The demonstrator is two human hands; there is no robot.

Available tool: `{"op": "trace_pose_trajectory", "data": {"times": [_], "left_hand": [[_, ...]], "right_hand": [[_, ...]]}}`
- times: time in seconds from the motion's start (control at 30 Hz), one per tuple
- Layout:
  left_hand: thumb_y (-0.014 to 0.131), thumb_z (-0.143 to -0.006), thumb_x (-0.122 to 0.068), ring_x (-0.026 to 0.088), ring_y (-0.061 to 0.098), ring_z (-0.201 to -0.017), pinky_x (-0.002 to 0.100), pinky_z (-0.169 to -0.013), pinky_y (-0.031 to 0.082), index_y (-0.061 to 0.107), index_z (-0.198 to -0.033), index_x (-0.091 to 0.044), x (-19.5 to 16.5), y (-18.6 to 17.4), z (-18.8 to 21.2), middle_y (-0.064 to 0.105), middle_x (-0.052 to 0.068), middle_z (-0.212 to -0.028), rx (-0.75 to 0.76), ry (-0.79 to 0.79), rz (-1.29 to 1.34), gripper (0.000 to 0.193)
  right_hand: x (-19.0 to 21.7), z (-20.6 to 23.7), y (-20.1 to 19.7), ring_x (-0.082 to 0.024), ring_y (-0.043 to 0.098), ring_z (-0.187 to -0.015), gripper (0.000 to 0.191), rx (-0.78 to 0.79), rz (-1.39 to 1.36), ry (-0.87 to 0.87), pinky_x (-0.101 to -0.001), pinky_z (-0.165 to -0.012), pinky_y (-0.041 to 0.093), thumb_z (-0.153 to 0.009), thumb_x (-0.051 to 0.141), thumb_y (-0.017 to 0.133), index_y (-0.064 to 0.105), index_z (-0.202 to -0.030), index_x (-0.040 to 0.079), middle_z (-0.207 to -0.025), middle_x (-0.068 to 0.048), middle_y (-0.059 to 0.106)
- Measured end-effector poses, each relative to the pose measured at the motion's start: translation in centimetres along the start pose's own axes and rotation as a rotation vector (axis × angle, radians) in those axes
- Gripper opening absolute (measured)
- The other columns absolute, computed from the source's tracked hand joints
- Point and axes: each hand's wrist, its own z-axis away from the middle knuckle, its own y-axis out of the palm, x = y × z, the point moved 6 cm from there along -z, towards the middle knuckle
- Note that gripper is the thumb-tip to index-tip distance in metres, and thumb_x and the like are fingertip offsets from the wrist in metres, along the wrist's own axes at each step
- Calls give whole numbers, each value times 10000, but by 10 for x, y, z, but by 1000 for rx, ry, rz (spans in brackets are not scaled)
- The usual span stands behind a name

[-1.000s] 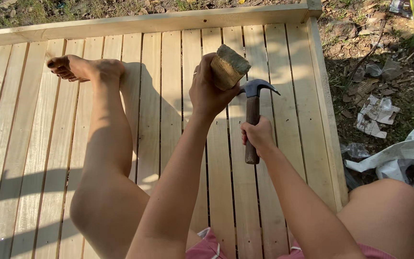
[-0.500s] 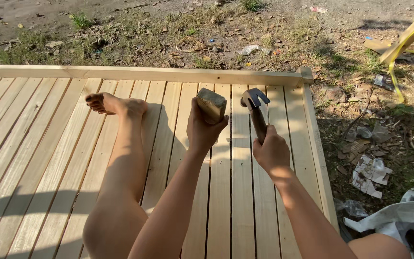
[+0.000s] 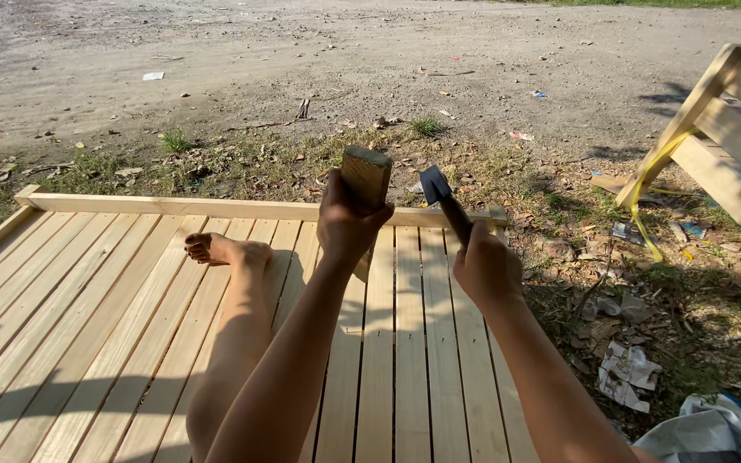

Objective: The person sits on a wooden slatted frame outdoors and hammers nails into the slats, holding a concrete block in one hand while driving nails with a hammer in the other. They move along the frame hammering nails at different slat positions.

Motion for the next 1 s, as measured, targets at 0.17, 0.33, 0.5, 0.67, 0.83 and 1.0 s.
{"op": "trace_pose_trajectory", "data": {"times": [0.17,0.33,0.5,0.67,0.83,1.0], "left_hand": [[973,-574,-314,349,643,-1079,496,-825,545,511,-1136,-117,-54,-10,-7,629,118,-1152,74,-108,-192,754],[974,-559,-348,363,642,-1068,504,-826,551,500,-1129,-116,-114,-19,-7,639,122,-1142,94,-85,-208,777],[963,-555,-352,348,675,-1038,498,-811,558,509,-1109,-119,-161,-27,6,675,103,-1111,141,-90,-179,754],[979,-530,-345,352,682,-1006,491,-800,562,524,-1078,-112,-199,-21,20,685,113,-1064,171,-48,-133,750],[979,-550,-345,365,668,-1027,506,-795,560,513,-1115,-107,-207,-8,34,662,127,-1110,180,-18,-106,769],[967,-561,-296,372,653,-1072,505,-795,565,506,-1149,-104,-189,5,47,642,133,-1161,148,8,-42,771]], "right_hand": [[2,6,-58,-405,726,-778,362,8,20,8,-505,-639,600,-898,180,694,513,-1158,4,-952,-212,663],[-8,20,-119,-398,606,-1168,330,-86,90,-52,-453,-822,609,-892,113,707,534,-1157,19,-1252,-185,502],[-32,39,-167,-446,306,-1419,531,-99,170,1,-667,-932,483,-823,71,705,503,-1315,85,-1446,-216,369],[-51,63,-206,-459,127,-1536,715,-228,279,-30,-832,-1062,161,-798,31,701,471,-1461,172,-1585,-195,292],[-56,77,-204,-447,85,-1576,763,-216,371,-52,-838,-1100,61,-818,53,667,438,-1529,209,-1648,-177,262],[-45,83,-183,-476,68,-1568,694,-273,388,-118,-865,-1064,56,-919,94,641,434,-1562,255,-1687,-220,198]]}}
